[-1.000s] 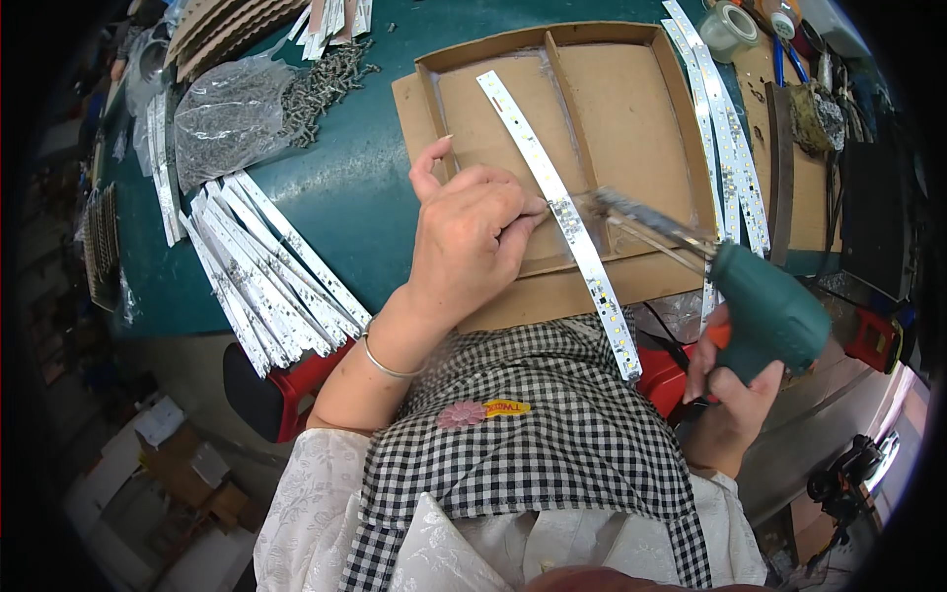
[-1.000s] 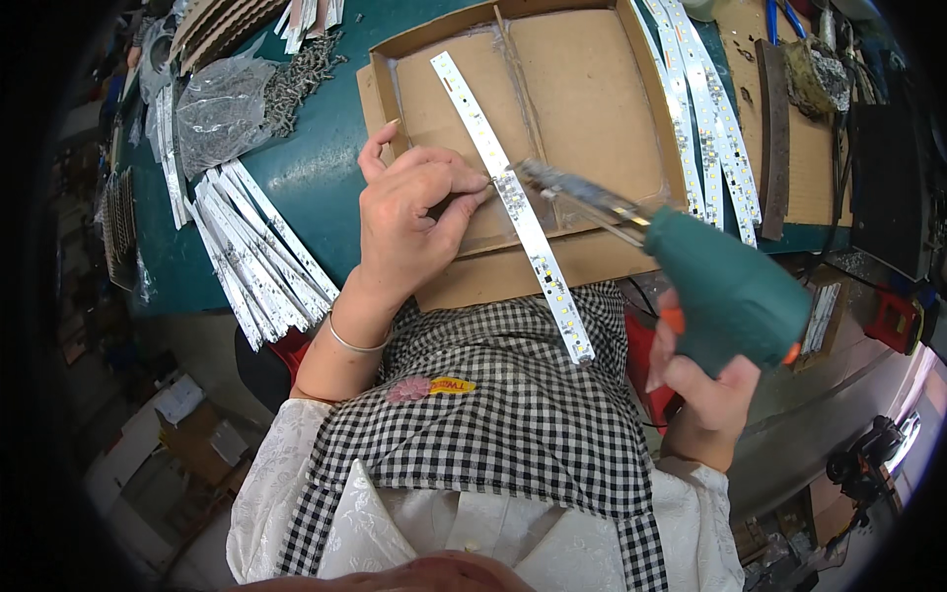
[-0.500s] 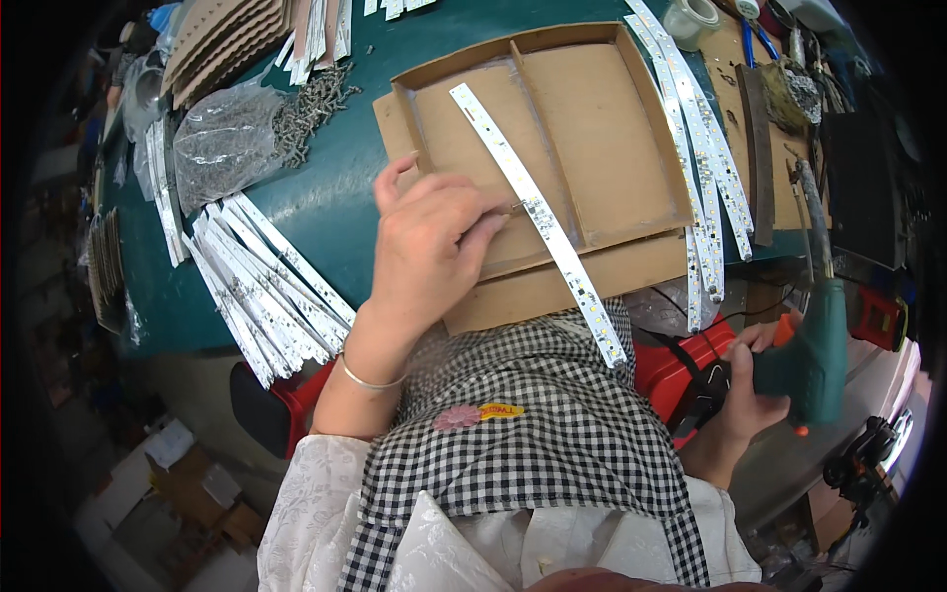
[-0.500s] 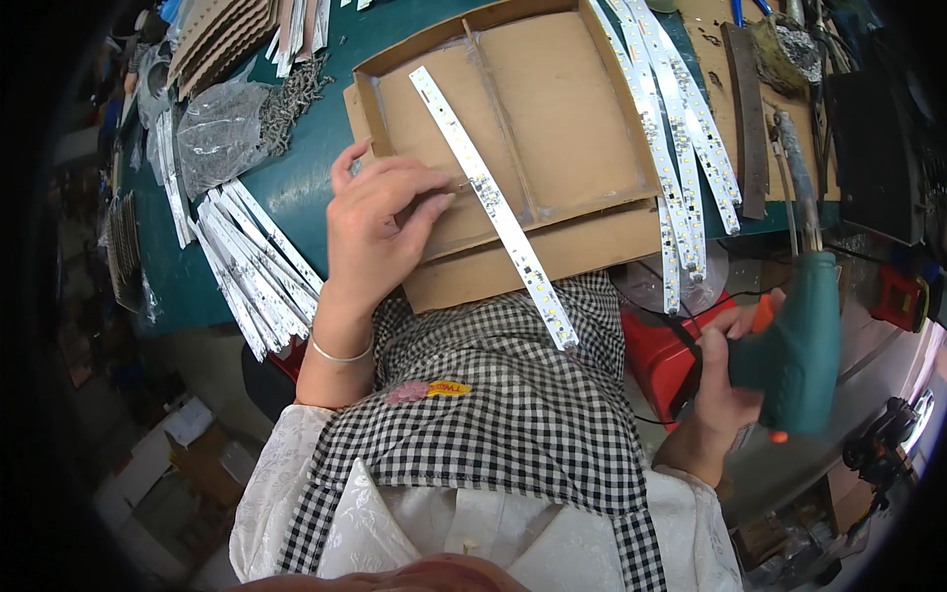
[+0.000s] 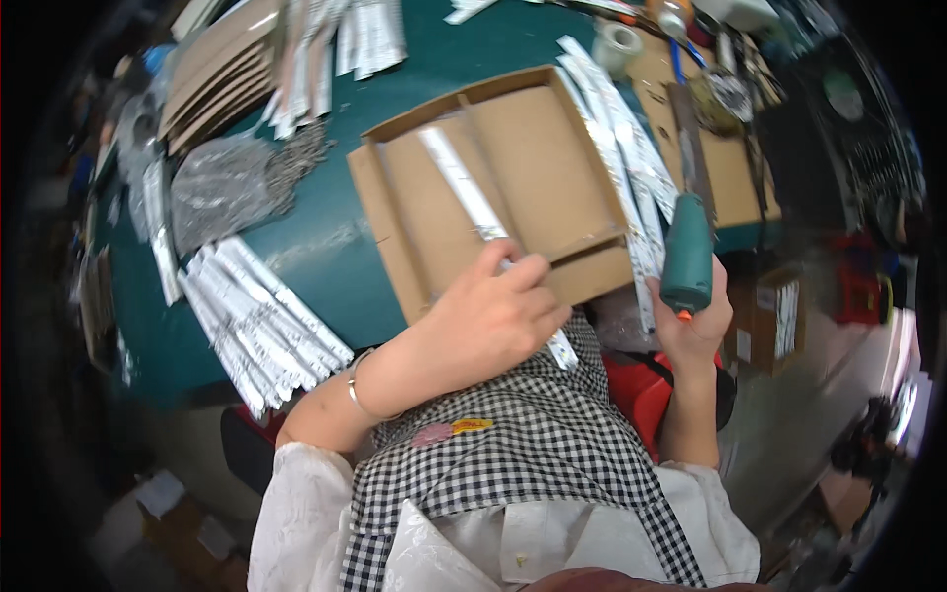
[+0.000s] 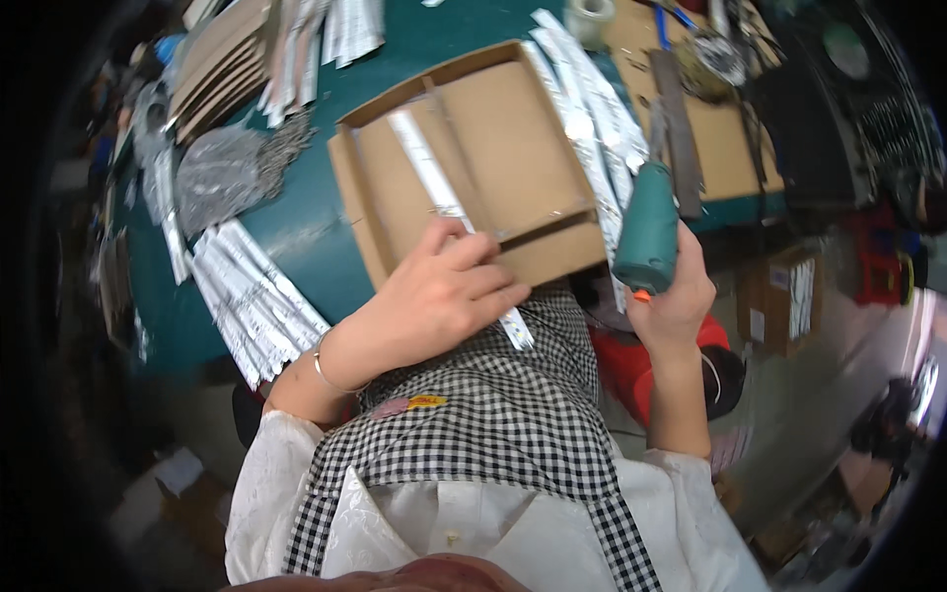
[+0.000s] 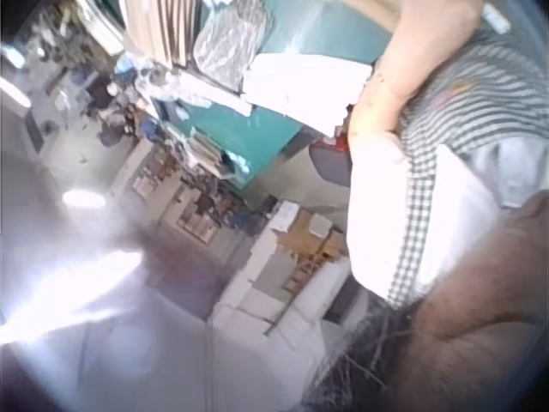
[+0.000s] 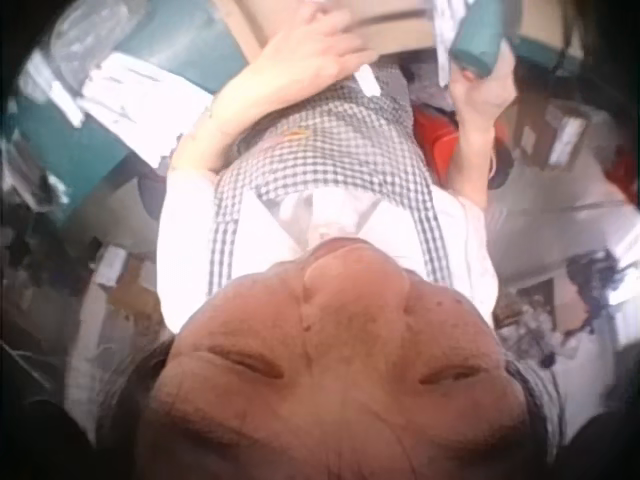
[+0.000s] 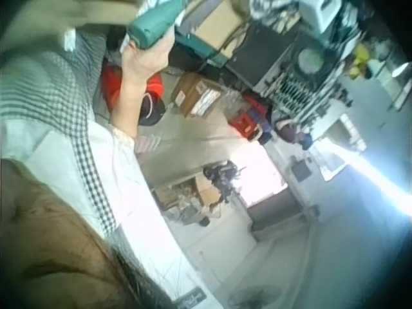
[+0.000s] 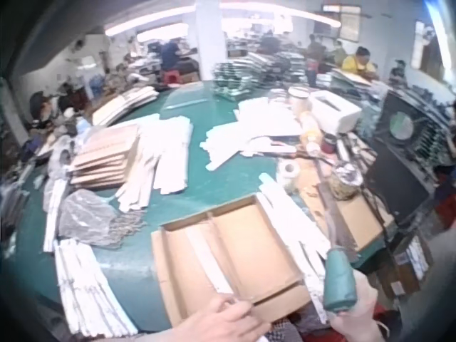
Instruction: The person uses a soldering iron to attach small components to LED strips on a workbench. They then gather the finished strips, align them, and wrap the bundle in clear plastic film.
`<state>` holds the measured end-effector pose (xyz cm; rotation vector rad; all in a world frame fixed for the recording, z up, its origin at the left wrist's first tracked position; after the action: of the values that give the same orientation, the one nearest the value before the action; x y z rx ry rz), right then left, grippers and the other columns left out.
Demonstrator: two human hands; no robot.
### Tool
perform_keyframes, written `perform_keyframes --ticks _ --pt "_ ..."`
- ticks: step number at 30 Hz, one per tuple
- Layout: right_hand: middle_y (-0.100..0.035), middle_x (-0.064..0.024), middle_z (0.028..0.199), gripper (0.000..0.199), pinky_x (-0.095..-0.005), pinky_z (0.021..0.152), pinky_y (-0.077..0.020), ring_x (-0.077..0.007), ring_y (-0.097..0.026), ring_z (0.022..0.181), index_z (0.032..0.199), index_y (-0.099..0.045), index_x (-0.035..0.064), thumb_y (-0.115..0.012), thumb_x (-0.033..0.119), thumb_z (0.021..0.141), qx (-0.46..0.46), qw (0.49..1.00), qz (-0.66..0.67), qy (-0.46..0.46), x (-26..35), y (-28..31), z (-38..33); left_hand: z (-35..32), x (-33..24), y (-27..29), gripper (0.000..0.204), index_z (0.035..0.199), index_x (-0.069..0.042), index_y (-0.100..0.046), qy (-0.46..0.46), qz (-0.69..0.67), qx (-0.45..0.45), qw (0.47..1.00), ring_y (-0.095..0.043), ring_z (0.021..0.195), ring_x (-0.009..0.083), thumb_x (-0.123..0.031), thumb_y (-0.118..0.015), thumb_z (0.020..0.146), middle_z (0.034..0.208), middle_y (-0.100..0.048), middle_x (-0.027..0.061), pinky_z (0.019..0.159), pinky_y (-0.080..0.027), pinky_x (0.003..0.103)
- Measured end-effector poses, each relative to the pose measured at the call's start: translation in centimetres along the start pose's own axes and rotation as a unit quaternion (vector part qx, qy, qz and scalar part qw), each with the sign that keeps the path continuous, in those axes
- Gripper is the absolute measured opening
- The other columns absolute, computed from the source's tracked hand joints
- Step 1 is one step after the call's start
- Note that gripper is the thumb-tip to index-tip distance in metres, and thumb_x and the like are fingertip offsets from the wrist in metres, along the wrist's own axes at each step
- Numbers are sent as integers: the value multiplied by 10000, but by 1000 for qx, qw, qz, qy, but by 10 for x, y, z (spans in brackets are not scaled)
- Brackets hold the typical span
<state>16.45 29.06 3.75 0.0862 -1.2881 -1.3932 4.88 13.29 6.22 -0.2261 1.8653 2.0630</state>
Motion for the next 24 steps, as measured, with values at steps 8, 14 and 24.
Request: perform_keyframes --ticks 8,14,24 --pt "-648 -159 1100 576 -339 910 -485 -255 -629 979 1306 -507 -31 -769 18 796 39 999 -9 -31 -20 -21 -10 -62 -12 77 115 782 -98 -639 71 156 -21 985 -526 852 177 -199 -630 727 721 -476 -20 983 -376 438" --pt "-638 -71 946 252 -307 860 -486 -148 -595 874 1085 -584 -24 -714 -3 870 74 990 69 -95 -65 -25 -14 -176 33 96 218 956 -124 -740 296 153 28 943 -552 885 156 -177 -632 775 883 -645 -31 940 -398 388" --pt "-550 -72 1002 502 -289 779 -475 -150 -517 857 1312 -469 -59 -669 -89 852 4 968 244 -65 -5 11 -10 -268 67 62 215 952 -93 -746 428 143 35 892 -581 941 161 -54 -596 804 1000 -697 -16 919 -397 347"
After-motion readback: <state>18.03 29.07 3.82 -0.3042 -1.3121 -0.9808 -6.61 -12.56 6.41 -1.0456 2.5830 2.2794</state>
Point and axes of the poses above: each hand's wrist, its own z-axis towards the middle knuckle, its own y-axis out of the back of the hand, x = y × z, the point moved 10 cm from there along z, towards the middle knuckle
